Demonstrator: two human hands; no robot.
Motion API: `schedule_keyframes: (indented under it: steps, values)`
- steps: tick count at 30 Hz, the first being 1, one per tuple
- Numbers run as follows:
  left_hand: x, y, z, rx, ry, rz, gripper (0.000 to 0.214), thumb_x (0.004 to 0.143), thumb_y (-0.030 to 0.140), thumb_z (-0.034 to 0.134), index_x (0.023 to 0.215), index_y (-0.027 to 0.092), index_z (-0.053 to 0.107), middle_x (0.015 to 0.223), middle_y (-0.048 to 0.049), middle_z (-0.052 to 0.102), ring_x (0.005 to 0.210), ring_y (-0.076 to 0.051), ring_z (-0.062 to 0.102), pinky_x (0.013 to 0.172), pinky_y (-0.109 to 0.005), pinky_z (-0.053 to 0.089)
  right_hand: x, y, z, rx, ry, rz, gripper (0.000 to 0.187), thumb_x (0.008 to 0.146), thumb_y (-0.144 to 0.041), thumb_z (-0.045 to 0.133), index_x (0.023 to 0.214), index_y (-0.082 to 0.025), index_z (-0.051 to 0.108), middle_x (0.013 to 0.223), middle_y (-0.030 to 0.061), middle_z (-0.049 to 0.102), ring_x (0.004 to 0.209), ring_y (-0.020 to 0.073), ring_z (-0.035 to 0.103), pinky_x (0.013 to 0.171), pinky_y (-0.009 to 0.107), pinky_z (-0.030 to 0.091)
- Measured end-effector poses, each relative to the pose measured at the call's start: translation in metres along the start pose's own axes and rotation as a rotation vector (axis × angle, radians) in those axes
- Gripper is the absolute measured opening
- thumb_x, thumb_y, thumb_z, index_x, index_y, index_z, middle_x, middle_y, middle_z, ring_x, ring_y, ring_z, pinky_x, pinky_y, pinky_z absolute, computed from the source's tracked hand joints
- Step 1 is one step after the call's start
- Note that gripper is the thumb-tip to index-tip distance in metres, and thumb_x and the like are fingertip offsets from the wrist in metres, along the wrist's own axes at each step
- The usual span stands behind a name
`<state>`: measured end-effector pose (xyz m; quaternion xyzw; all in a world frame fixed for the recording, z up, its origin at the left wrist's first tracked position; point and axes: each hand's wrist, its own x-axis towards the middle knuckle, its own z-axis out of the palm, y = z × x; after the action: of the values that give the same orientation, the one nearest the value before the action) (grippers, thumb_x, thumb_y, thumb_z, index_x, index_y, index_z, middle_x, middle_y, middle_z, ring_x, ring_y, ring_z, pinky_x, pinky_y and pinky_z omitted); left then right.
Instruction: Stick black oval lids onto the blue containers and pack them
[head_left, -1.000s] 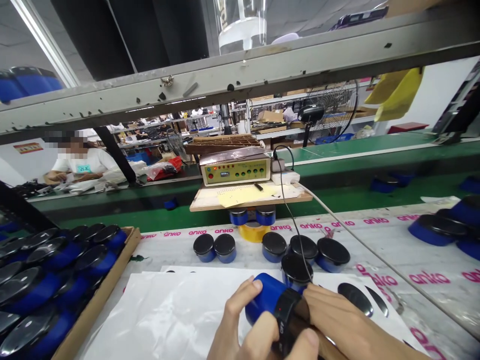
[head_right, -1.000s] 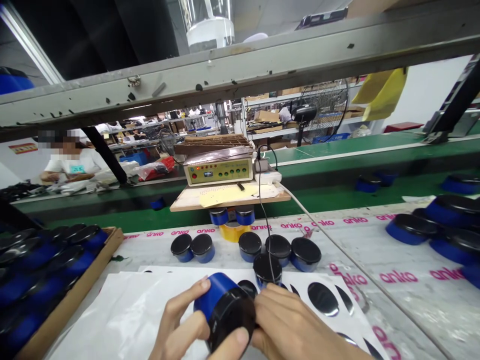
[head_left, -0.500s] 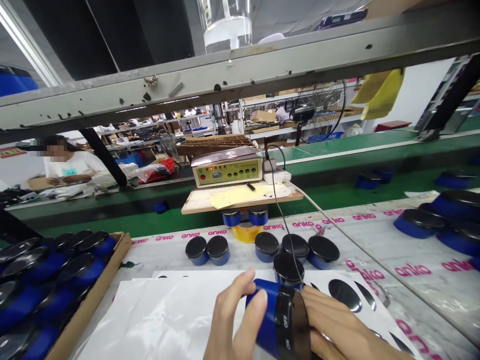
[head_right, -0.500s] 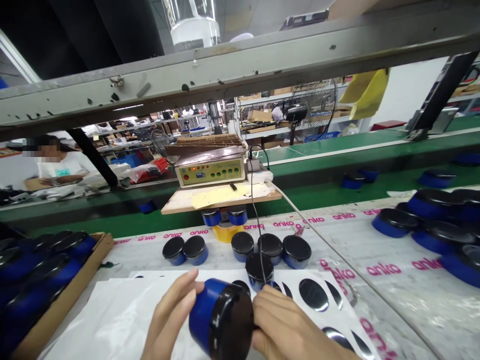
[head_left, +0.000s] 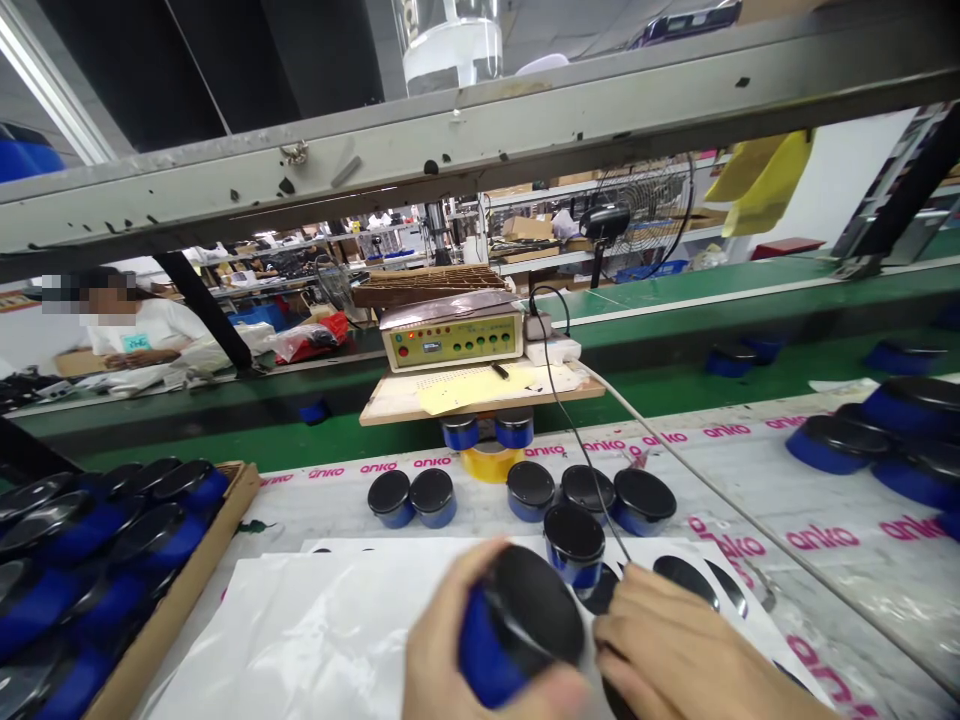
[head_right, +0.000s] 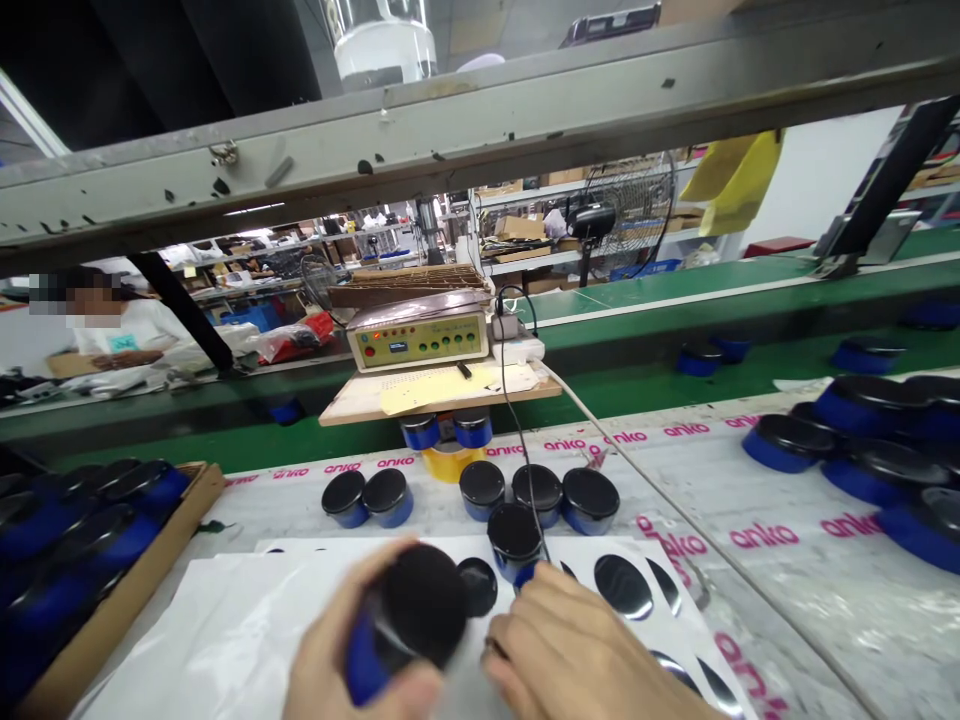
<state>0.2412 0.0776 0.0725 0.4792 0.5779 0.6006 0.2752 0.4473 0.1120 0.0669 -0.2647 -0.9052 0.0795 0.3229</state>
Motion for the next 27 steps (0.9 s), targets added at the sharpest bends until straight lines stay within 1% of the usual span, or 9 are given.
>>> schedule_keyframes:
  steps: [2,3,4,7,11,16,20,24,27]
  values:
    - [0.013,0.001,-0.013,0.043,0.262,-0.089,0.066,0.06,0.066,0.068,0.11,0.024,0.058,0.108,-0.006,0.062,0.099,-0.027,0.058,0.086,-0.034,0.047,-0.009,0.008,-0.007,-0.068,0.079,0.073,0.019,0.092,-0.016,0.039,0.078,-0.021,0.05,0.064,0.0004,0.053,0.058,0.014,0.052,0.055,0.024,0.045]
    - [0.017,0.001,-0.017,0.068,0.346,-0.096,0.065,0.062,0.063,0.068,0.113,0.024,0.055,0.111,-0.0059,0.06,0.101,-0.026,0.056,0.087,-0.035,0.046,-0.013,0.011,-0.01,-0.092,0.125,0.118,0.018,0.091,-0.016,0.038,0.077,-0.022,0.048,0.063,-0.0001,0.052,0.057,0.0138,0.051,0.053,0.024,0.044]
    - [0.018,0.001,-0.018,0.09,0.363,-0.094,0.066,0.061,0.059,0.07,0.114,0.024,0.052,0.113,-0.0059,0.058,0.102,-0.026,0.056,0.087,-0.036,0.046,-0.015,0.012,-0.012,-0.11,0.163,0.161,0.017,0.091,-0.018,0.039,0.077,-0.022,0.046,0.063,-0.0004,0.051,0.056,0.0138,0.051,0.052,0.024,0.044]
    - [0.009,0.0,-0.002,0.123,0.163,-0.045,0.065,0.052,0.04,0.081,0.11,0.024,0.055,0.109,-0.0062,0.061,0.1,-0.028,0.058,0.085,-0.037,0.047,-0.01,0.005,-0.011,-0.115,0.207,0.24,0.006,0.089,-0.028,0.045,0.085,-0.023,0.045,0.076,0.0022,0.057,0.063,0.0153,0.057,0.055,0.024,0.048]
    - [-0.012,-0.006,0.031,0.11,0.027,0.189,0.078,0.055,0.021,0.081,0.125,0.026,0.046,0.108,-0.006,0.062,0.099,-0.026,0.06,0.085,-0.037,0.047,0.009,-0.016,0.005,0.022,0.153,0.302,0.02,0.084,-0.035,0.054,0.099,-0.024,0.044,0.108,0.0093,0.061,0.09,0.0208,0.064,0.068,0.026,0.055]
    - [-0.013,-0.015,0.036,0.156,-0.051,0.416,0.087,0.063,0.015,0.074,0.137,0.03,0.032,0.11,-0.005,0.06,0.101,-0.023,0.058,0.081,-0.031,0.049,0.021,-0.023,0.016,0.22,0.094,0.47,0.036,0.084,-0.031,0.054,0.118,-0.025,0.042,0.095,0.0081,0.064,0.097,0.0242,0.062,0.074,0.031,0.055]
    - [-0.009,-0.019,0.033,0.212,-0.108,0.502,0.087,0.065,0.012,0.069,0.14,0.03,0.027,0.11,-0.004,0.06,0.099,-0.021,0.057,0.081,-0.029,0.048,0.023,-0.021,0.017,0.387,0.09,0.532,0.032,0.082,-0.028,0.055,0.113,-0.023,0.047,0.093,0.0058,0.062,0.097,0.0216,0.061,0.081,0.031,0.053]
    - [-0.008,-0.023,0.034,0.272,-0.147,0.562,0.082,0.07,0.015,0.063,0.141,0.029,0.024,0.111,-0.0041,0.061,0.094,-0.021,0.056,0.082,-0.03,0.047,0.023,-0.021,0.024,0.548,0.2,0.56,0.018,0.082,-0.028,0.054,0.098,-0.023,0.047,0.1,0.0054,0.059,0.097,0.0205,0.059,0.08,0.03,0.052]
    - [-0.007,-0.026,0.034,0.297,-0.196,0.614,0.08,0.074,0.017,0.062,0.141,0.028,0.021,0.113,-0.0069,0.059,0.096,-0.022,0.056,0.081,-0.032,0.047,0.02,-0.024,0.032,0.552,0.277,0.545,0.011,0.084,-0.029,0.053,0.087,-0.023,0.044,0.098,0.0045,0.059,0.098,0.02,0.059,0.077,0.028,0.052]
